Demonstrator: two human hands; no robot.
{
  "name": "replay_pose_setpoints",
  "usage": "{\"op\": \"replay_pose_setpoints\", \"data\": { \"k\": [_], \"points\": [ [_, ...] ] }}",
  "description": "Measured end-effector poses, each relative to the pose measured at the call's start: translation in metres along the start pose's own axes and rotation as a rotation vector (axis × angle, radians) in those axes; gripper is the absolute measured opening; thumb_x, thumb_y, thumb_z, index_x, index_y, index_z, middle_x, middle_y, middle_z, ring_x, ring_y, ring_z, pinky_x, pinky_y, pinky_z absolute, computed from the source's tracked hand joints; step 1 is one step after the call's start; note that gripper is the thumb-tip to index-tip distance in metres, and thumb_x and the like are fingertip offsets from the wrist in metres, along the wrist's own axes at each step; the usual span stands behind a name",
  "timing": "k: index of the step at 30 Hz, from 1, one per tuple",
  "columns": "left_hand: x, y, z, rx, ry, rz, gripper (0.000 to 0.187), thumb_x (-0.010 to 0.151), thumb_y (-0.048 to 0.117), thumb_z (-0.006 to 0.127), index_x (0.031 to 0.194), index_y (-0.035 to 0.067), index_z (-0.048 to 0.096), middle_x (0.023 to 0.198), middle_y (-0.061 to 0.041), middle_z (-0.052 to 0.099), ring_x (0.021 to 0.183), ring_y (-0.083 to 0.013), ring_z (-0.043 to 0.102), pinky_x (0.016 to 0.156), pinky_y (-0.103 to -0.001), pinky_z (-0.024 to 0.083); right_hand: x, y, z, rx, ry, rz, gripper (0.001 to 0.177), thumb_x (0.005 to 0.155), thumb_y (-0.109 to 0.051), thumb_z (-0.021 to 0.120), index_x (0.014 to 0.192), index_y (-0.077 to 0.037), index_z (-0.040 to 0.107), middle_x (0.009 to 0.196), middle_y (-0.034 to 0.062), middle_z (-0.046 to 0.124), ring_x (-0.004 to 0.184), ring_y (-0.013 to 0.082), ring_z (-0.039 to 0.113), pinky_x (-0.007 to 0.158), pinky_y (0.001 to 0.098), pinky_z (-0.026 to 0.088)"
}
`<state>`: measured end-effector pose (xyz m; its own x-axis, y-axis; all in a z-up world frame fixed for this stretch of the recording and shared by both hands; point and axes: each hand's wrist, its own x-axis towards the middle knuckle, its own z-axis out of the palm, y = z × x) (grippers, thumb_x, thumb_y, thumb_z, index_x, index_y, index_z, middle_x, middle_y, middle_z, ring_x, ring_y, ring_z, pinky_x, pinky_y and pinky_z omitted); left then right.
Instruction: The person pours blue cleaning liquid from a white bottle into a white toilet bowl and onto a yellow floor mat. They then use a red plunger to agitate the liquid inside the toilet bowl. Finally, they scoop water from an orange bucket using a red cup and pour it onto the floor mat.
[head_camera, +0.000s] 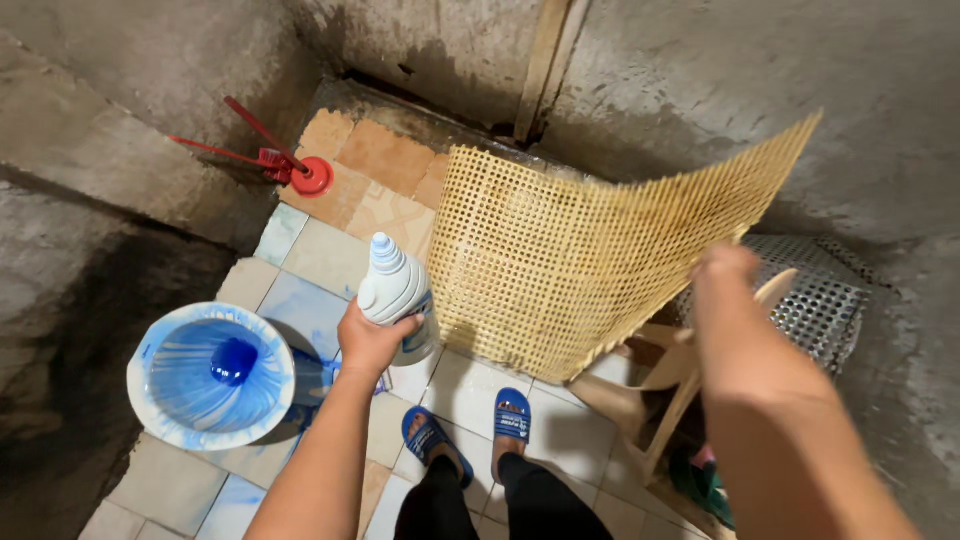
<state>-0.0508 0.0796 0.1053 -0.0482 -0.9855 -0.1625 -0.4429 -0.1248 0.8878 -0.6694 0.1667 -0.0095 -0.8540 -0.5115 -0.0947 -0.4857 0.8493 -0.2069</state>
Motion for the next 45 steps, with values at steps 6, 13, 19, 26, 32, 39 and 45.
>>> {"op": "replay_pose_setpoints", "data": {
  "k": [6,13,19,26,32,39,45],
  "points": [
    [0.006,0.030,0.026,0.034,-0.031,0.073,0.065,0.056,0.024,0.094,0.113,0.006,0.071,0.109,-0.009,0.078,0.099,-0.0204,0.074,0.089,-0.034,0.057,0.046,0.020,-0.063,-0.046,0.082,0.037,0.025,0.088,-0.021,0.066,0.101,-0.002,0.075,0.106,0.0230,0.073,0.097,0.0397,0.071,0.087,0.0471,0.057],
    [0.005,0.047,0.056,-0.042,-0.102,0.080,0.065,0.056,0.024,0.094,0.114,0.007,0.070,0.110,-0.008,0.078,0.100,-0.0203,0.075,0.089,-0.034,0.058,0.051,0.014,-0.073,-0.066,0.093,0.033,0.025,0.090,-0.022,0.064,0.103,-0.003,0.073,0.107,0.0231,0.073,0.099,0.0403,0.071,0.087,0.0481,0.056],
    [0.010,0.044,0.061,-0.049,-0.158,0.197,0.071,0.056,0.022,0.095,0.120,0.005,0.067,0.113,-0.009,0.076,0.104,-0.0211,0.072,0.092,-0.034,0.055,-0.030,-0.047,-0.015,0.178,0.103,0.161,0.025,0.091,-0.023,0.062,0.105,-0.004,0.072,0.108,0.0231,0.072,0.101,0.0408,0.070,0.088,0.0489,0.056],
    [0.034,0.028,0.047,-0.114,-0.311,0.152,0.064,0.058,0.020,0.093,0.116,0.005,0.071,0.112,-0.008,0.079,0.103,-0.0201,0.075,0.092,-0.033,0.056,-0.101,-0.066,0.038,0.308,0.188,0.250,0.021,0.085,-0.019,0.063,0.099,-0.009,0.075,0.105,0.0198,0.074,0.098,0.0380,0.072,0.088,0.0464,0.057],
    [0.059,0.015,0.005,-0.012,-0.317,0.136,0.061,0.058,0.021,0.094,0.113,0.005,0.071,0.109,-0.008,0.079,0.100,-0.0192,0.075,0.090,-0.033,0.057,-0.127,-0.073,0.029,0.395,0.244,0.270,0.020,0.094,-0.021,0.061,0.102,-0.009,0.074,0.099,0.0226,0.072,0.092,0.0418,0.070,0.085,0.0477,0.055],
    [0.095,0.007,-0.037,0.017,-0.317,0.173,0.061,0.058,0.022,0.093,0.111,0.006,0.070,0.107,-0.007,0.079,0.098,-0.0187,0.075,0.088,-0.034,0.057,-0.160,-0.096,0.003,0.365,0.196,0.202,0.021,0.096,-0.024,0.063,0.107,-0.010,0.074,0.102,0.0205,0.073,0.094,0.0400,0.070,0.087,0.0471,0.053],
    [0.115,0.006,-0.045,0.054,-0.310,0.192,0.062,0.057,0.024,0.094,0.111,0.006,0.070,0.108,-0.007,0.078,0.098,-0.0189,0.075,0.087,-0.033,0.058,-0.166,-0.112,0.003,0.321,0.171,0.164,0.023,0.096,-0.027,0.064,0.112,-0.013,0.074,0.104,0.0200,0.073,0.097,0.0401,0.069,0.089,0.0469,0.053]
  ]
}}
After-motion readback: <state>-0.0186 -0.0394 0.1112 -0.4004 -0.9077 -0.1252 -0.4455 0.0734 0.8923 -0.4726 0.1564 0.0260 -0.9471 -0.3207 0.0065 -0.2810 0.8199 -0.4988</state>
